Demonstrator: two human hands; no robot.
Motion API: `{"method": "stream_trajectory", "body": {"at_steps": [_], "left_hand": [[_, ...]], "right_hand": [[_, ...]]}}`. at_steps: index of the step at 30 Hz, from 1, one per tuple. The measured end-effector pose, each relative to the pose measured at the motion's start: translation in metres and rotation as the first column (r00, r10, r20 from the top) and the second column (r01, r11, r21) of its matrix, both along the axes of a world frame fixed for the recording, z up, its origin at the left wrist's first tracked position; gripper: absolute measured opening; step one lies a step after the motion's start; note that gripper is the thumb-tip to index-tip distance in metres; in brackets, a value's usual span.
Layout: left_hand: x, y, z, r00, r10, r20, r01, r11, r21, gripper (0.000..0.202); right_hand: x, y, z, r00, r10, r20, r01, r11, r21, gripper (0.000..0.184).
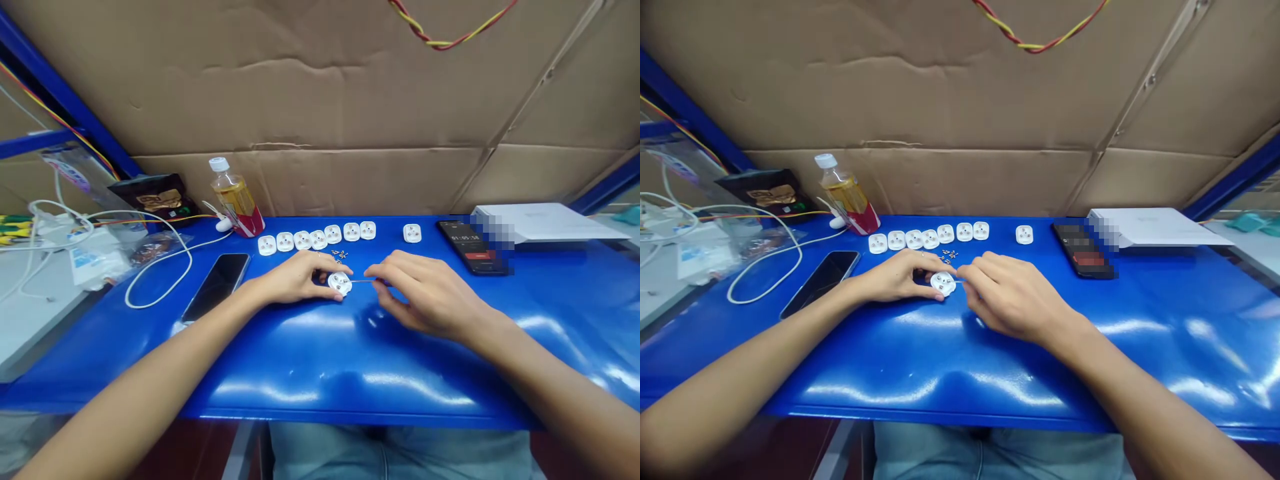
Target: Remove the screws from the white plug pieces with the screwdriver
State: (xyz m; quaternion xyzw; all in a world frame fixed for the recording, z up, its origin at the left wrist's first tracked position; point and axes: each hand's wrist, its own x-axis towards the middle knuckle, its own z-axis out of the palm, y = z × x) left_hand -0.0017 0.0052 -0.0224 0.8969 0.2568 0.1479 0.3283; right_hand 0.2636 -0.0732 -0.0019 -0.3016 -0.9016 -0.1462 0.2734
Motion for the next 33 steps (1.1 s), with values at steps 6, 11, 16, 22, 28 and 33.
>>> {"method": "stream_trajectory", "body": {"at_steps": [6, 11, 16, 22, 28, 33], "left_hand": [[-0.001, 0.000, -0.001, 1.000, -0.002, 0.002, 0.002, 1.000, 0.008, 0.050], [-0.001, -0.001, 0.000, 1.000, 0.019, -0.009, -0.019, 1.000, -0.005, 0.052], [-0.001, -0.001, 0.003, 0.997, 0.079, 0.016, -0.077, 0.995, -0.069, 0.063], [-0.002, 0.006, 0.005, 0.966, 0.226, 0.125, -0.226, 0.974, -0.015, 0.034], [0.001, 0.001, -0.001, 0.989, 0.120, 0.087, -0.132, 0.979, 0.155, 0.036], [0.005, -0.001, -0.003, 0.993, 0.112, 0.043, -0.119, 0.970, 0.214, 0.044]], "right_hand": [[0.001, -0.001, 0.001, 0.999, -0.027, 0.032, 0.029, 0.998, -0.062, 0.020], [0.001, 0.000, -0.002, 1.000, -0.022, -0.008, 0.022, 1.000, -0.022, 0.020], [0.006, 0.006, -0.004, 0.997, -0.055, -0.061, 0.054, 0.998, -0.010, 0.017], [0.012, 0.018, -0.012, 0.976, -0.219, -0.002, 0.216, 0.966, -0.145, 0.019], [0.007, 0.018, -0.016, 0.970, -0.242, -0.010, 0.231, 0.937, -0.261, 0.022], [0.005, 0.016, -0.015, 0.976, -0.216, -0.030, 0.201, 0.945, -0.260, 0.024]]}}
